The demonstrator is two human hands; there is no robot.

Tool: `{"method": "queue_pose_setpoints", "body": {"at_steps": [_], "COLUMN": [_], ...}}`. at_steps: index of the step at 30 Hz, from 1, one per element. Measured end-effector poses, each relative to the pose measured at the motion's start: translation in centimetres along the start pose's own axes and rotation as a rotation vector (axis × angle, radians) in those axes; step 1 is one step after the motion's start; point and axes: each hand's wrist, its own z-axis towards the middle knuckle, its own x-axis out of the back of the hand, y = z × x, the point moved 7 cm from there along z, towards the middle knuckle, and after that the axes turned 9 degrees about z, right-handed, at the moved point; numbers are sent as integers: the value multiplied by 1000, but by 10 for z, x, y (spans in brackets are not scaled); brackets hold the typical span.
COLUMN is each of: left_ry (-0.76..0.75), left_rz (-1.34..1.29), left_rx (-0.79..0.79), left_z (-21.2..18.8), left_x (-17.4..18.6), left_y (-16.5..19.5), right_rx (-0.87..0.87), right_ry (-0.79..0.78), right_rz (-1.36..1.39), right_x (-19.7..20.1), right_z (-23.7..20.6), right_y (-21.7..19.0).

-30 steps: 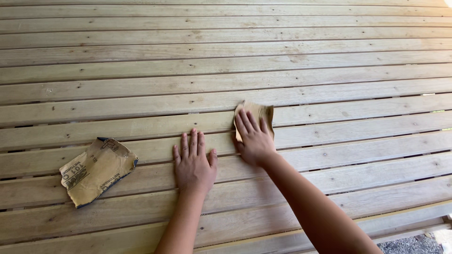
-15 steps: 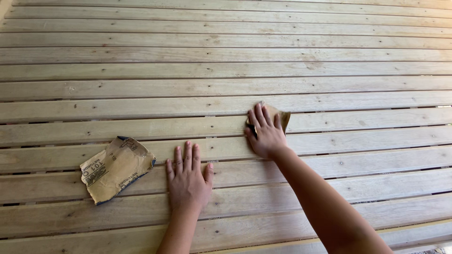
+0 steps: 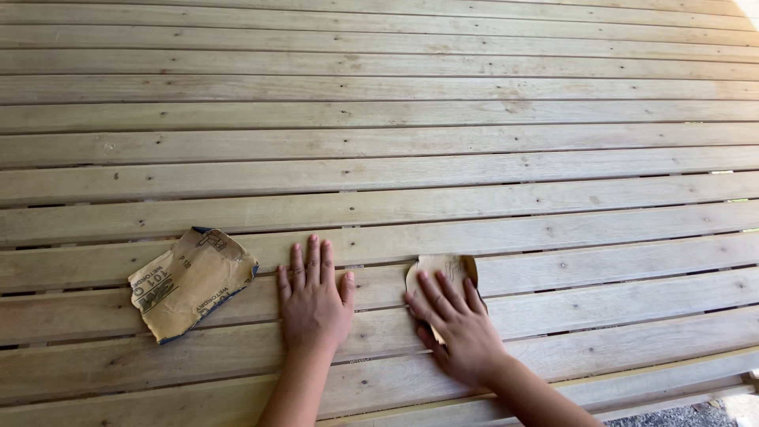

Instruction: The person sands the slatted wooden top of a large furniture frame by hand, rubbing sheets of sandpaper back and forth across the wooden slats. They hold the frame steady with one hand while moving the sandpaper across different sections of the surface.

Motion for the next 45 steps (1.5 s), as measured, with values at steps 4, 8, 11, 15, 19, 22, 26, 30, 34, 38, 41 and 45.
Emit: {"method": "queue_pose_setpoints", "body": {"at_steps": [4,8,11,15,19,22,26,30,34,38,41,45], "left_ry": [-71,-44,-16,-77,-41,-27,-11,-135,-106,-98,-107,-85], "left_rz": [29,34,15,-8,-5,-15,-9,0,10,-1,12,-2], "left_rx": [8,-19,-18,-7,-1,-9,-13,-3,-23,-27,-24,-30], "left_z": [1,3,4,1,0,0,2,2,3,3,1,1], "left_x": [-5,-4,-2,-6,-3,-2,0,-6,-3,-5,-5,0], "left_y": [2,0,-3,0,3,5,4,2,3,4,5,6], "right_rx": [-357,-563,-457,-251,12,-37,-357,-504,-306,-164,69,-107], "right_ry": [-229,-167,-217,-561,-279,-105,-298,-261,-315,-560,-55,-151], "right_rz": [161,215,130,121,35,59,184,202,141,190,52,62], "right_x": [-49,-54,-43,-37,-12,-13,-42,-49,-41,-31,0,-38], "right_z": [88,165,153,41,-22,20,128,184,125,8,-2,69], "right_y": [81,130,99,19,-26,0,71,100,46,-21,-40,16]}}
